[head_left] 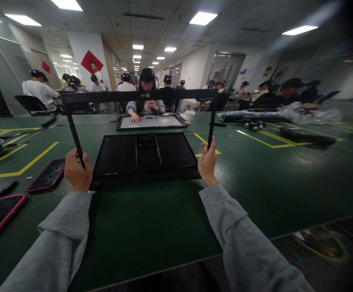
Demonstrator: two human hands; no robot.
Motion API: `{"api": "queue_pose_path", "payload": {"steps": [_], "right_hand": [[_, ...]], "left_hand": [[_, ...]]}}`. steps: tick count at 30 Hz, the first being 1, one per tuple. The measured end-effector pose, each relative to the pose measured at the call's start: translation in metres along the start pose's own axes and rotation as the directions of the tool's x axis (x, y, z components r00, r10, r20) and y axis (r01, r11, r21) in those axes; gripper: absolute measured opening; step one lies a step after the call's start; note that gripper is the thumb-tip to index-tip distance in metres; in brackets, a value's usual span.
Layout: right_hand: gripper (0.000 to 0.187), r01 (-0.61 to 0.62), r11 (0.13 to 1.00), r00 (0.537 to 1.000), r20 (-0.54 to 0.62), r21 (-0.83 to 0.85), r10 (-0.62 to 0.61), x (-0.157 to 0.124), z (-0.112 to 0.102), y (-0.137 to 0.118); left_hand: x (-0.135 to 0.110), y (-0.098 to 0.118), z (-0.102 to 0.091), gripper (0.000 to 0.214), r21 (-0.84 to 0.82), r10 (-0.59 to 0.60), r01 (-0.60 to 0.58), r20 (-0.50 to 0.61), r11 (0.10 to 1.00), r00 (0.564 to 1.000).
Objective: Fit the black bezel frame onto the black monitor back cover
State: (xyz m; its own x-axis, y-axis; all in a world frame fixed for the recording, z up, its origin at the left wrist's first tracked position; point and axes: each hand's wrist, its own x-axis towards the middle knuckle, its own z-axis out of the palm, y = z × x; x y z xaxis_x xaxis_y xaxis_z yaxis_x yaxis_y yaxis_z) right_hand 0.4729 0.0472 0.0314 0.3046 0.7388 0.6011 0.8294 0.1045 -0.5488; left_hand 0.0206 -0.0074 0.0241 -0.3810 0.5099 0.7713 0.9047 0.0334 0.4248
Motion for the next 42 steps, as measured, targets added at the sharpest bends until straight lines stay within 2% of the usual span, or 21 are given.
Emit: {"api": "queue_pose_path", "payload": {"steps": [5, 8, 15, 20, 25, 30, 34, 38, 42], "right_hand": [[0.063, 0.054, 0.998, 0.999, 0.006, -0.024, -0.054, -0.003, -0.009, -0.007], [0.06, 0.05, 0.996, 0.999, 0.008, -0.08, -0.05, -0.003, -0.01, -0.008], [0.058, 0.027, 0.997, 0.999, -0.031, -0.066, -0.029, 0.001, 0.0, 0.003], [0.055, -0.023, 0.986, 0.995, 0.087, -0.166, 0.038, 0.001, 0.018, 0.023], [0.05, -0.056, 0.967, 0.978, 0.183, -0.248, 0.103, -0.002, 0.026, 0.027], [0.045, -0.013, 0.972, 0.968, 0.241, -0.235, 0.072, -0.004, 0.028, 0.025], [0.044, -0.014, 0.974, 0.958, 0.276, -0.226, 0.078, -0.002, 0.031, 0.031], [0.043, -0.039, 0.976, 0.936, 0.334, -0.212, 0.11, 0.002, 0.033, 0.037], [0.042, -0.06, 0.973, 0.916, 0.375, -0.222, 0.142, 0.006, 0.031, 0.038]], "left_hand": [[0.0, 0.003, -0.003, 0.044, -0.046, 0.065, -0.07, -0.104, 0.996, 0.992], [0.001, 0.006, -0.005, 0.044, -0.03, 0.083, -0.086, -0.106, 0.996, 0.991], [0.004, 0.008, -0.004, 0.046, -0.003, 0.082, -0.082, 0.013, 0.997, 0.997], [0.003, 0.003, 0.003, 0.046, 0.052, 0.046, -0.054, 0.147, 0.997, 0.988], [-0.001, -0.007, 0.012, 0.048, 0.153, -0.023, -0.026, 0.305, 0.988, 0.952], [-0.002, -0.018, 0.018, 0.048, 0.224, -0.087, -0.003, 0.391, 0.975, 0.916], [0.0, -0.023, 0.021, 0.051, 0.272, -0.155, 0.02, 0.483, 0.962, 0.862], [0.003, -0.026, 0.022, 0.058, 0.303, -0.231, 0.072, 0.531, 0.95, 0.815], [0.005, -0.03, 0.023, 0.057, 0.276, -0.22, 0.074, 0.548, 0.958, 0.807]]}}
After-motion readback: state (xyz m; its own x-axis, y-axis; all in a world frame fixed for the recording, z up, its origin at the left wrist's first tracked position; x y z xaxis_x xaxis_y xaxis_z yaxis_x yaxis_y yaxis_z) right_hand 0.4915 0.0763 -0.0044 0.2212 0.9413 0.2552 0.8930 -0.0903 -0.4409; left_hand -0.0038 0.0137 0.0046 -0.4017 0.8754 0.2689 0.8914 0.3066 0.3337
